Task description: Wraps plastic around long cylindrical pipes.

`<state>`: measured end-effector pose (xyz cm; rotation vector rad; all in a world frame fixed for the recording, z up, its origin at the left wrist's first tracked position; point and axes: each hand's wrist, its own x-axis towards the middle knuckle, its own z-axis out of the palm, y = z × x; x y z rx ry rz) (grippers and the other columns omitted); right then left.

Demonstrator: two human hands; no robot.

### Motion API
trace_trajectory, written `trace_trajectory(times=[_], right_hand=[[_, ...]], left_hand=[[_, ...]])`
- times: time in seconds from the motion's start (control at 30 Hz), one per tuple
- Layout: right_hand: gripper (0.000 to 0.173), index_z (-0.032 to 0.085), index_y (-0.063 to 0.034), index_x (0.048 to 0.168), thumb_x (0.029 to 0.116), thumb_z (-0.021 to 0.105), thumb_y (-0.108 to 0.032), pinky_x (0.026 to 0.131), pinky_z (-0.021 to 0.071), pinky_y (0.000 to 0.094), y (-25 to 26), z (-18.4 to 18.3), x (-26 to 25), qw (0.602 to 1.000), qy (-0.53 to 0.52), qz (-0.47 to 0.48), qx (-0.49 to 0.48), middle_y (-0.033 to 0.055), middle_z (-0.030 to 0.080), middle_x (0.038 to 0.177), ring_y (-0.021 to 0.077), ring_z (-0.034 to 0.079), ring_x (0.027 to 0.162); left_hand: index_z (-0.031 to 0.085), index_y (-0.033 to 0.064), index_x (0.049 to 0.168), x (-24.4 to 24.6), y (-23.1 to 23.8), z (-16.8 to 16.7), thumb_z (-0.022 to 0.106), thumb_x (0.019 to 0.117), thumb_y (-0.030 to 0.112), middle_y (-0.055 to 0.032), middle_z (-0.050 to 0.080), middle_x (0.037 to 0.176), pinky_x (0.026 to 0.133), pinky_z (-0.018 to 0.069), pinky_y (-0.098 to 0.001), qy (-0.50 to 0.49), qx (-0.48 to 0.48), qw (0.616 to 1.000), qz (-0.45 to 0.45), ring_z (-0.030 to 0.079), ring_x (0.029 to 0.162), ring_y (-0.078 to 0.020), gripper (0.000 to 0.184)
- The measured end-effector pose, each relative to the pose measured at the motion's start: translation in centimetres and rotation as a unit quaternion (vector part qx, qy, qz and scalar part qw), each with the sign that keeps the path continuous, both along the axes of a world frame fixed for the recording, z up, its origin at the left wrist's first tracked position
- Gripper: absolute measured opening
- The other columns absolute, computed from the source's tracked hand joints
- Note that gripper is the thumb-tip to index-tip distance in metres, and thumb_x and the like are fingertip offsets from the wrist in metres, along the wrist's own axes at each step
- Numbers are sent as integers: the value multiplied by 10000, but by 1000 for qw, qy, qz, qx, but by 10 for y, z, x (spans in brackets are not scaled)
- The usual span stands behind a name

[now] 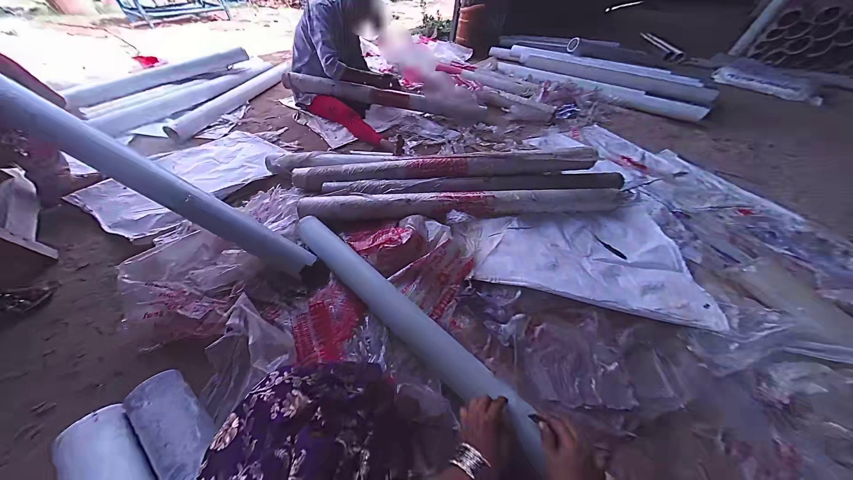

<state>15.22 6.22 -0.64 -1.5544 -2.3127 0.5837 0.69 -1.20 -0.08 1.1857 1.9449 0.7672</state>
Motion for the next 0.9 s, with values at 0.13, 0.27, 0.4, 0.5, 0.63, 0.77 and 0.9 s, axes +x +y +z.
trace_trajectory(times=[0.13, 0.27, 0.4, 0.5, 0.63, 0.77, 0.9], right_hand=[[198, 787, -27, 1079, 954, 642, -82, 1002, 369, 744, -3, 9, 0, 998, 14, -60, 2, 240, 729, 1125, 470, 659, 1124], [187, 794, -54, 1073, 947, 659, -85, 993, 367, 724, -1, 14, -1, 999, 1, -53, 2, 209, 742, 1100, 435, 679, 1083], [143, 809, -79, 997, 920, 704, -137, 959, 366, 739, 0, 10, -8, 999, -4, -13, 41, 186, 752, 1033, 440, 690, 1026], [120, 818, -106, 932, 889, 728, -174, 899, 398, 705, 3, 5, -16, 995, -15, 25, 100, 161, 747, 951, 425, 692, 941], [97, 795, -113, 842, 869, 718, -165, 869, 413, 666, 5, 4, -25, 984, -35, 62, 164, 129, 734, 892, 384, 689, 865], [78, 780, -105, 829, 851, 706, -106, 858, 431, 673, 1, 5, -30, 977, -68, 89, 183, 123, 734, 894, 384, 697, 872], [111, 781, -71, 864, 855, 678, -31, 881, 434, 680, 0, 17, -30, 972, -112, 125, 165, 140, 748, 977, 397, 702, 942]], left_hand=[[763, 103, 1227, 5, 4, -7, 639, 963, 165, -182, 706, 1236, 964, 467, -610, 51, 16, 998, -17, 632, 1183, -410, 298], [805, 50, 987, 8, 8, -13, 675, 914, 132, -168, 748, 1093, 887, 483, -630, 86, 83, 993, 5, 671, 1075, -422, 170], [795, 70, 1026, 9, 14, -8, 661, 902, 111, -168, 721, 1126, 916, 448, -635, 66, 27, 997, 11, 635, 1115, -418, 187], [791, 82, 1056, 9, 17, -6, 640, 930, 112, -174, 705, 1146, 939, 423, -644, 52, -2, 999, 15, 610, 1142, -424, 199], [790, 64, 1043, 10, 17, -10, 650, 921, 69, -178, 695, 1097, 931, 412, -639, 33, 14, 999, 30, 600, 1122, -419, 186], [783, 50, 1060, 9, 17, -12, 640, 920, 58, -185, 688, 1103, 935, 405, -641, 28, 18, 999, 25, 591, 1130, -425, 201], [775, 48, 1077, 7, 18, -11, 620, 922, 57, -191, 678, 1124, 941, 394, -656, 29, 4, 999, 12, 580, 1146, -433, 219]])
